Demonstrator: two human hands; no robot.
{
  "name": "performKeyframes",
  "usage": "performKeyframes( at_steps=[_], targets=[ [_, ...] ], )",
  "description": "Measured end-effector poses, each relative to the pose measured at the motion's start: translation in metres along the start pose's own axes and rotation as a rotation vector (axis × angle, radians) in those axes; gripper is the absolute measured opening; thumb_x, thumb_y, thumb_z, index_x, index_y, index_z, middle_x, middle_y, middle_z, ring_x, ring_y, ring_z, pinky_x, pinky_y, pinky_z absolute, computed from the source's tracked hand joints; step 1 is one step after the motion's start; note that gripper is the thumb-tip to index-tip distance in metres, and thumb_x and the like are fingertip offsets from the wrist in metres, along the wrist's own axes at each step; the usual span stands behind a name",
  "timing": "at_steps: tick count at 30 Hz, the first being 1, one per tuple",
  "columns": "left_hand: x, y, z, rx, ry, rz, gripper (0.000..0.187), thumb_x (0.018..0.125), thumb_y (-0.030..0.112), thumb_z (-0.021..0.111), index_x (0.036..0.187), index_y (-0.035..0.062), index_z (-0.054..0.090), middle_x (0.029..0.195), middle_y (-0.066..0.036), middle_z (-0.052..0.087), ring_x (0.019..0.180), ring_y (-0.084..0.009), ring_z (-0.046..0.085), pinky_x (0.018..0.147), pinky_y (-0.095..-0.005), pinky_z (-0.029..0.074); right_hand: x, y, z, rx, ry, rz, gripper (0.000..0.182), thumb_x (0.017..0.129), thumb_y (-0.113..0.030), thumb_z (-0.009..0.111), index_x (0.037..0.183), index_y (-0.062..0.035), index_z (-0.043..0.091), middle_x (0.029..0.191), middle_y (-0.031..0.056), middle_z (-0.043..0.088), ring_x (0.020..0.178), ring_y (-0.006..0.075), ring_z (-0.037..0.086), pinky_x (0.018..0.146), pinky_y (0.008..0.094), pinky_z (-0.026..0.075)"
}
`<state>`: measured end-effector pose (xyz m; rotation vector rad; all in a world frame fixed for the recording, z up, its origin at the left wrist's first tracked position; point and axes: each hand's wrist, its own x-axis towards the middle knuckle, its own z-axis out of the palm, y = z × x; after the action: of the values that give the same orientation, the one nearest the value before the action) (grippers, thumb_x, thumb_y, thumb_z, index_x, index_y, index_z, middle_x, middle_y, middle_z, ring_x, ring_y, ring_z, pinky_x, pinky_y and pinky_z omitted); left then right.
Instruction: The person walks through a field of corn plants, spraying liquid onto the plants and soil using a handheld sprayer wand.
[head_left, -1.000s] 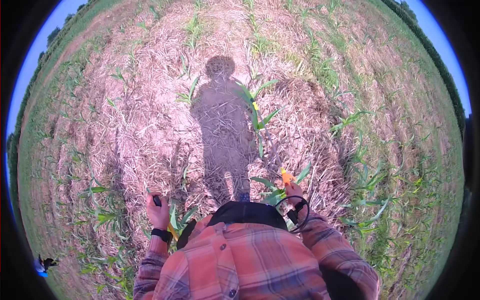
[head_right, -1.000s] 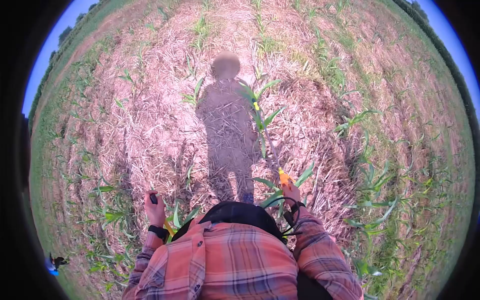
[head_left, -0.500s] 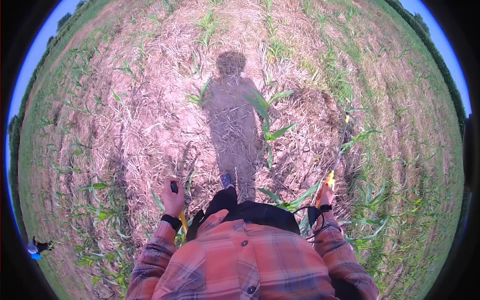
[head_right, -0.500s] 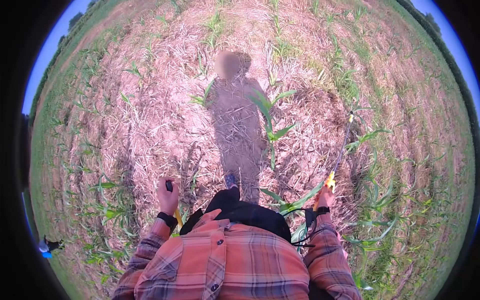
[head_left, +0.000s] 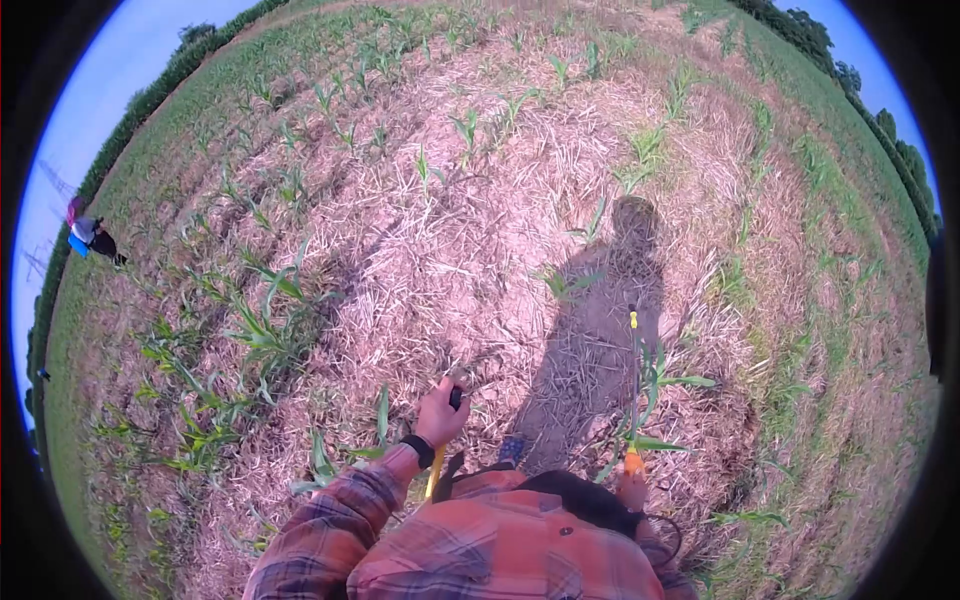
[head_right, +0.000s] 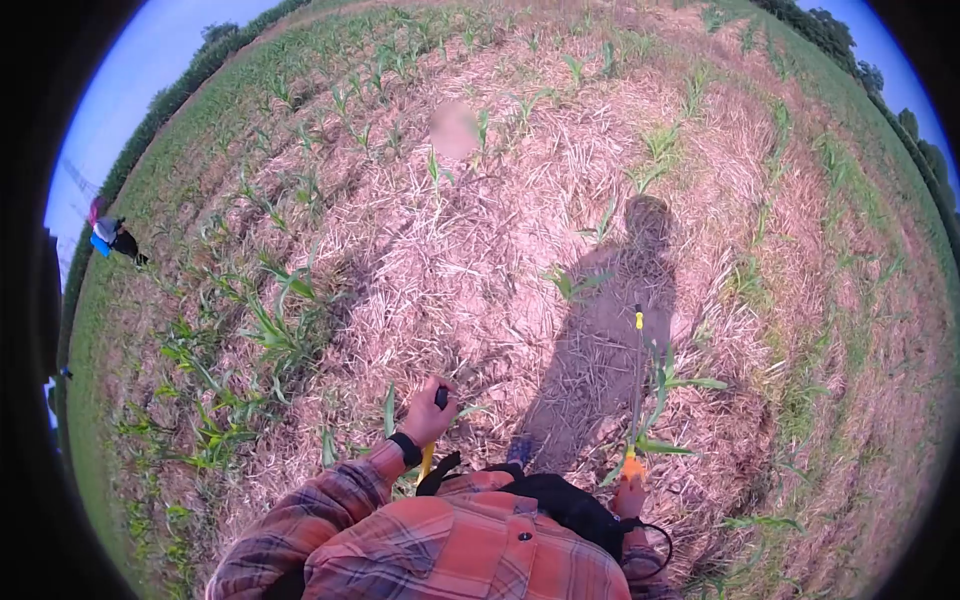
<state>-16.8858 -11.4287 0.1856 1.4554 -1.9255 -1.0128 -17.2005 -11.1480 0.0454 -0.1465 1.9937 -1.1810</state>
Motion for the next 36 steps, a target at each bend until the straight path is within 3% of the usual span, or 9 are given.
performKeyframes(
  at_steps=[2, 3, 10, 14, 17, 20, 22, 24, 36],
  targets=[
    [0.006, 0.002, -0.002, -0.004, 0.018, -0.005, 0.021, 0.070, 0.014, 0.059, 0.088, 0.0078, 0.048, 0.066, -0.016, 0.056, 0.063, -0.0320, 0.058, 0.057, -0.0374, 0.045, 0.021, -0.004, 0.017, -0.645, -0.133, -0.804, 0.027, 0.084, -0.027, 0.048, 0.068, -0.0052, 0.049, 0.048, 0.0033, 0.048, 0.036, 0.0124, 0.044, 0.034, 0.0284, 0.034],
    [0.009, -0.003, 0.000, 0.002, 0.042, 0.004, 0.021, 0.071, 0.013, 0.058, 0.088, 0.0083, 0.048, 0.065, -0.015, 0.056, 0.062, -0.0318, 0.058, 0.057, -0.0374, 0.046, 0.009, -0.047, 0.032, -0.675, -0.212, -0.259, 0.027, 0.083, -0.027, 0.050, 0.071, -0.0030, 0.053, 0.052, 0.0047, 0.053, 0.042, 0.0143, 0.050, 0.040, 0.0299, 0.039],
    [0.020, -0.003, 0.001, -0.035, 0.124, -0.024, 0.020, 0.071, 0.012, 0.058, 0.088, 0.0098, 0.047, 0.063, -0.013, 0.053, 0.057, -0.0280, 0.055, 0.054, -0.0332, 0.044, 0.026, -0.099, 0.072, -0.580, -0.754, -0.393, 0.032, 0.081, -0.037, 0.051, 0.083, -0.0058, 0.057, 0.065, 0.0091, 0.058, 0.061, 0.0182, 0.057, 0.055, 0.0312, 0.043],
    [0.032, -0.003, 0.014, -0.054, 0.165, -0.063, 0.015, 0.070, 0.006, 0.056, 0.083, 0.0069, 0.048, 0.058, -0.004, 0.047, 0.050, -0.0109, 0.043, 0.048, -0.0263, 0.038, 0.072, -0.079, 0.075, -0.677, -0.797, -0.424, 0.038, 0.080, -0.044, 0.050, 0.087, -0.0072, 0.056, 0.074, 0.0127, 0.058, 0.071, 0.0274, 0.057, 0.061, 0.0353, 0.042],
    [0.050, 0.043, 0.014, -0.275, 0.218, -0.181, 0.014, 0.072, 0.005, 0.054, 0.084, 0.0054, 0.047, 0.055, 0.002, 0.040, 0.050, -0.0056, 0.035, 0.044, -0.0231, 0.032, 0.090, -0.100, 0.059, -0.669, -0.726, -0.427, 0.038, 0.079, -0.043, 0.051, 0.085, -0.0062, 0.057, 0.072, 0.0132, 0.058, 0.070, 0.0275, 0.057, 0.061, 0.0352, 0.042],
    [0.076, 0.050, 0.029, -0.197, 0.212, 0.000, 0.014, 0.073, 0.003, 0.051, 0.085, 0.0046, 0.046, 0.057, 0.003, 0.038, 0.051, -0.0055, 0.033, 0.045, -0.0219, 0.029, 0.130, -0.096, 0.042, -0.720, -0.551, -0.377, 0.036, 0.078, -0.041, 0.052, 0.081, -0.0054, 0.057, 0.069, 0.0127, 0.057, 0.067, 0.0251, 0.056, 0.059, 0.0340, 0.042],
    [0.098, 0.062, 0.049, -0.165, 0.158, -0.020, 0.014, 0.072, 0.003, 0.051, 0.086, 0.0046, 0.046, 0.057, 0.002, 0.037, 0.051, -0.0059, 0.033, 0.045, -0.0227, 0.029, 0.150, -0.084, 0.025, -0.491, -0.355, -0.330, 0.034, 0.081, -0.037, 0.051, 0.076, -0.0038, 0.056, 0.060, 0.0038, 0.056, 0.055, 0.0122, 0.054, 0.052, 0.0276, 0.041],
    [0.117, 0.073, 0.071, -0.102, 0.163, -0.010, 0.016, 0.072, 0.002, 0.051, 0.087, 0.0050, 0.047, 0.058, 0.001, 0.038, 0.051, -0.0065, 0.033, 0.045, -0.0233, 0.030, 0.158, -0.089, -0.002, -0.298, -0.259, -0.167, 0.031, 0.083, -0.032, 0.051, 0.069, -0.0049, 0.053, 0.054, 0.0013, 0.052, 0.048, 0.0089, 0.050, 0.044, 0.0243, 0.038],
    [0.192, 0.153, 0.161, 0.076, -0.052, 0.091, 0.015, 0.073, 0.004, 0.054, 0.087, 0.0051, 0.048, 0.060, -0.004, 0.044, 0.052, -0.0120, 0.044, 0.049, -0.0270, 0.037, 0.178, -0.068, -0.149, 0.421, 0.411, 0.177, 0.026, 0.083, -0.030, 0.050, 0.070, -0.0066, 0.049, 0.047, 0.0013, 0.043, 0.032, 0.0109, 0.039, 0.027, 0.0251, 0.030]
  ],
)
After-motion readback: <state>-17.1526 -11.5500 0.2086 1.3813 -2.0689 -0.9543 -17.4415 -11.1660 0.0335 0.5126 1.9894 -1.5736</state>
